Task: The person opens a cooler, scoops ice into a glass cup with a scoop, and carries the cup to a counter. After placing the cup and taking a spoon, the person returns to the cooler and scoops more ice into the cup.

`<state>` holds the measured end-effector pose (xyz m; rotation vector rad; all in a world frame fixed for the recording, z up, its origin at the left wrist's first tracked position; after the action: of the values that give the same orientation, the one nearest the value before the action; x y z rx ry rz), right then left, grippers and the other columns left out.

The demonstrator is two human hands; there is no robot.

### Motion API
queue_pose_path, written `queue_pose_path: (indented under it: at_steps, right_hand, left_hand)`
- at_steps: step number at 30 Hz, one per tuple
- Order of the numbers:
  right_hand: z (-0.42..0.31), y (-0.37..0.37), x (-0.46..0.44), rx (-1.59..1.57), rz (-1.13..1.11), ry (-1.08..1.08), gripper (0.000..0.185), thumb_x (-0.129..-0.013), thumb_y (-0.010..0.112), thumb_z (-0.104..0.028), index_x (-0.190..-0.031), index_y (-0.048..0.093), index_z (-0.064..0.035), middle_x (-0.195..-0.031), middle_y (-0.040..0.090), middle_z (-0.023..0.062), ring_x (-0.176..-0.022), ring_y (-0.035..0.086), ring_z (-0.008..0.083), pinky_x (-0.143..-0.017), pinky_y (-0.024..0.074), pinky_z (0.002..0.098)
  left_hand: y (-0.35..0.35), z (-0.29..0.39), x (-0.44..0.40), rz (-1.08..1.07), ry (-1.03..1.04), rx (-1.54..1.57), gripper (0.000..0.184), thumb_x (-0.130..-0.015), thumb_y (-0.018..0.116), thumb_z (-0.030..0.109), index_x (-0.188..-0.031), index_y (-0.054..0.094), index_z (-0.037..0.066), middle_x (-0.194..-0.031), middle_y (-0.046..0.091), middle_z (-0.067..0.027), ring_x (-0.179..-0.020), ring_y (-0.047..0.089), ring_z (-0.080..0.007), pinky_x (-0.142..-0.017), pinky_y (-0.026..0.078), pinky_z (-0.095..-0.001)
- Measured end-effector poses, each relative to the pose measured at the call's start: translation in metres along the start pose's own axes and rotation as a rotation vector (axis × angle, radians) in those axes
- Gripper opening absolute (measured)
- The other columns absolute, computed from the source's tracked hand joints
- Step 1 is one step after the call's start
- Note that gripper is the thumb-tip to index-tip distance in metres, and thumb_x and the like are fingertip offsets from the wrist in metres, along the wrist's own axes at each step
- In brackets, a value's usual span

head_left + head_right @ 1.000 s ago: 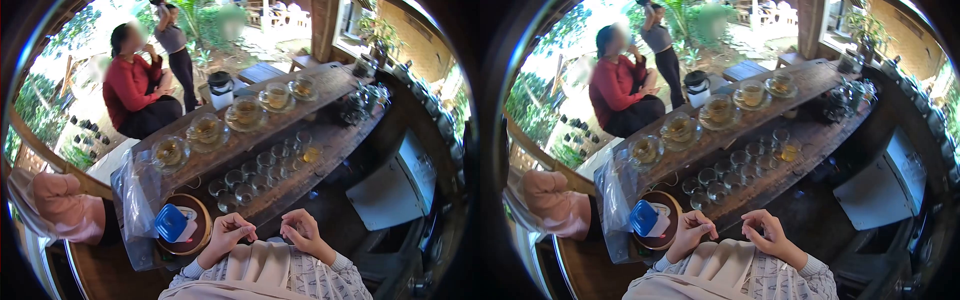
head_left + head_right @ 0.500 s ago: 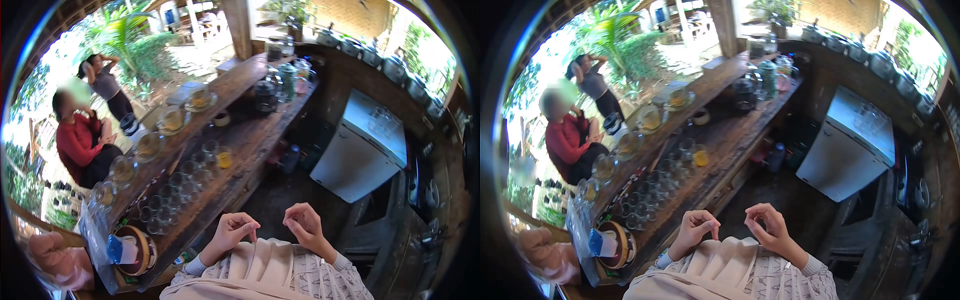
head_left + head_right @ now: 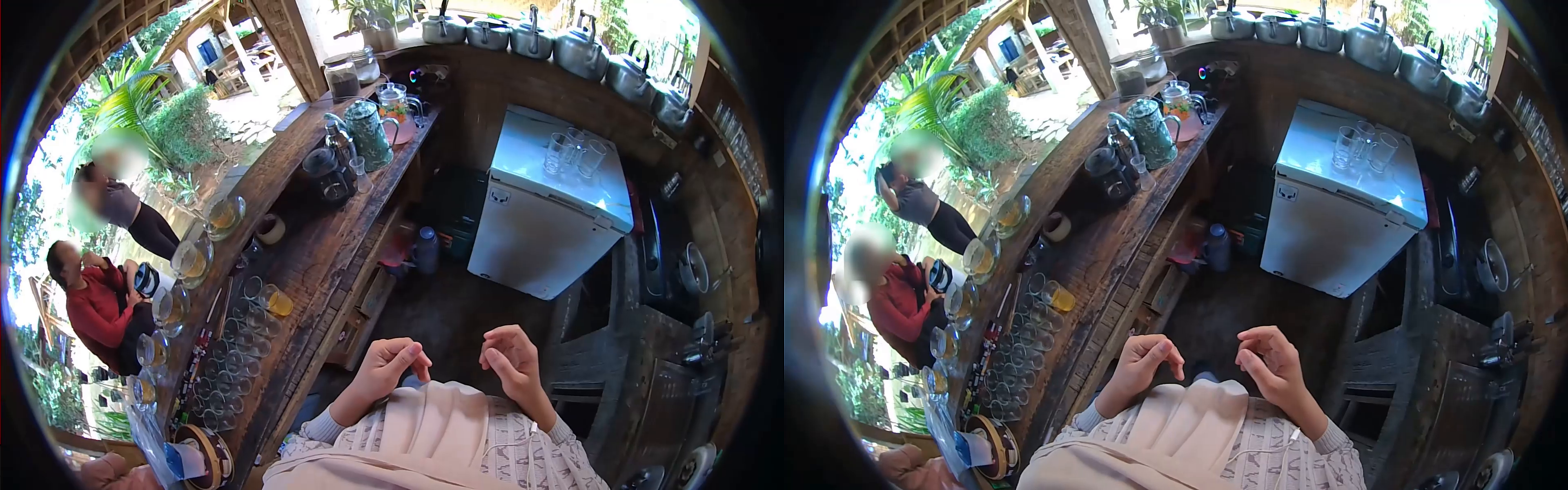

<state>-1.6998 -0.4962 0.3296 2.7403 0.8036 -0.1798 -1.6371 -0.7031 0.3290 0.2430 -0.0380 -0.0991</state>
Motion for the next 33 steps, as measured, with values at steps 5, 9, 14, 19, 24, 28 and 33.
queue_pose_path:
  at_steps: [5, 9, 14, 19, 24, 28, 33]
  right_hand:
    - [0.015, -0.022, -0.046, 0.02, 0.044, 0.015, 0.018, -0.087, 0.053, -0.004, -0.105, 0.05, -0.001, -0.076, 0.055, 0.0037, -0.07, 0.053, 0.0074, -0.063, 0.0433, 0.0202]
    - [0.032, -0.029, -0.105, 0.031, 0.047, 0.022, 0.018, -0.087, 0.053, -0.005, -0.105, 0.05, -0.001, -0.076, 0.055, 0.0033, -0.07, 0.053, 0.0074, -0.063, 0.043, 0.0202]
    - [0.047, -0.027, -0.204, 0.044, 0.03, -0.026, 0.018, -0.087, 0.053, -0.005, -0.104, 0.05, -0.0008, -0.076, 0.054, 0.0034, -0.069, 0.052, 0.0076, -0.062, 0.0428, 0.0202]
    - [0.061, -0.034, -0.278, 0.058, 0.087, -0.058, 0.018, -0.087, 0.052, -0.005, -0.105, 0.05, -0.0007, -0.076, 0.055, 0.004, -0.068, 0.053, 0.0079, -0.061, 0.0434, 0.0202]
    - [0.072, -0.058, -0.332, 0.061, 0.122, -0.061, 0.017, -0.087, 0.052, -0.005, -0.104, 0.051, -0.0006, -0.076, 0.054, 0.004, -0.069, 0.053, 0.0082, -0.061, 0.0439, 0.0203]
    - [0.083, -0.081, -0.379, 0.041, 0.087, -0.03, 0.017, -0.087, 0.052, -0.004, -0.104, 0.051, -0.0002, -0.078, 0.054, 0.004, -0.07, 0.053, 0.0084, -0.061, 0.0442, 0.0204]
    - [0.091, -0.126, -0.452, 0.034, -0.018, 0.012, 0.016, -0.088, 0.053, -0.005, -0.103, 0.051, 0.0001, -0.077, 0.055, 0.0036, -0.071, 0.054, 0.008, -0.063, 0.0446, 0.0207]
  left_hand:
    - [-0.027, -0.008, -0.046, 0.035, -0.042, 0.04, 0.033, -0.095, 0.044, 0.025, -0.082, 0.061, -0.001, -0.069, 0.062, -0.0084, -0.065, 0.059, -0.0121, -0.065, 0.047, -0.0248]
    - [-0.066, -0.016, -0.096, 0.042, -0.044, 0.038, 0.031, -0.095, 0.045, 0.024, -0.083, 0.061, 0.0, -0.069, 0.062, -0.0081, -0.065, 0.059, -0.0112, -0.064, 0.047, -0.0239]
    - [-0.123, 0.009, -0.166, 0.076, -0.029, 0.027, 0.021, -0.094, 0.047, 0.018, -0.095, 0.059, 0.0, -0.071, 0.062, -0.0067, -0.065, 0.059, -0.0098, -0.065, 0.047, -0.0218]
    - [-0.17, 0.029, -0.22, 0.16, 0.011, 0.015, 0.016, -0.092, 0.049, 0.012, -0.096, 0.057, -0.001, -0.07, 0.061, -0.0082, -0.064, 0.059, -0.0124, -0.064, 0.047, -0.0246]
    - [-0.197, 0.037, -0.277, 0.168, 0.02, -0.001, 0.015, -0.091, 0.051, 0.01, -0.096, 0.057, -0.001, -0.069, 0.061, -0.008, -0.064, 0.059, -0.0124, -0.063, 0.048, -0.024]
    - [-0.214, 0.037, -0.328, 0.183, 0.079, 0.005, 0.018, -0.092, 0.05, 0.015, -0.099, 0.058, 0.0, -0.072, 0.062, -0.0063, -0.065, 0.06, -0.0105, -0.063, 0.048, -0.0217]
    - [-0.214, 0.031, -0.397, 0.211, 0.106, 0.059, 0.021, -0.094, 0.047, 0.018, -0.1, 0.057, 0.0, -0.072, 0.062, -0.0062, -0.065, 0.06, -0.0105, -0.062, 0.048, -0.0221]
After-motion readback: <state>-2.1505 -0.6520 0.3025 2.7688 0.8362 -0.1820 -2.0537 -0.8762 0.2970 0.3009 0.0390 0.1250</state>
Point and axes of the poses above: each hand's wrist, its own x-axis away from the middle knuckle, its own y-axis out of the palm, z = x × y, the point moved 2 cm from there along -x, towards the middle knuckle
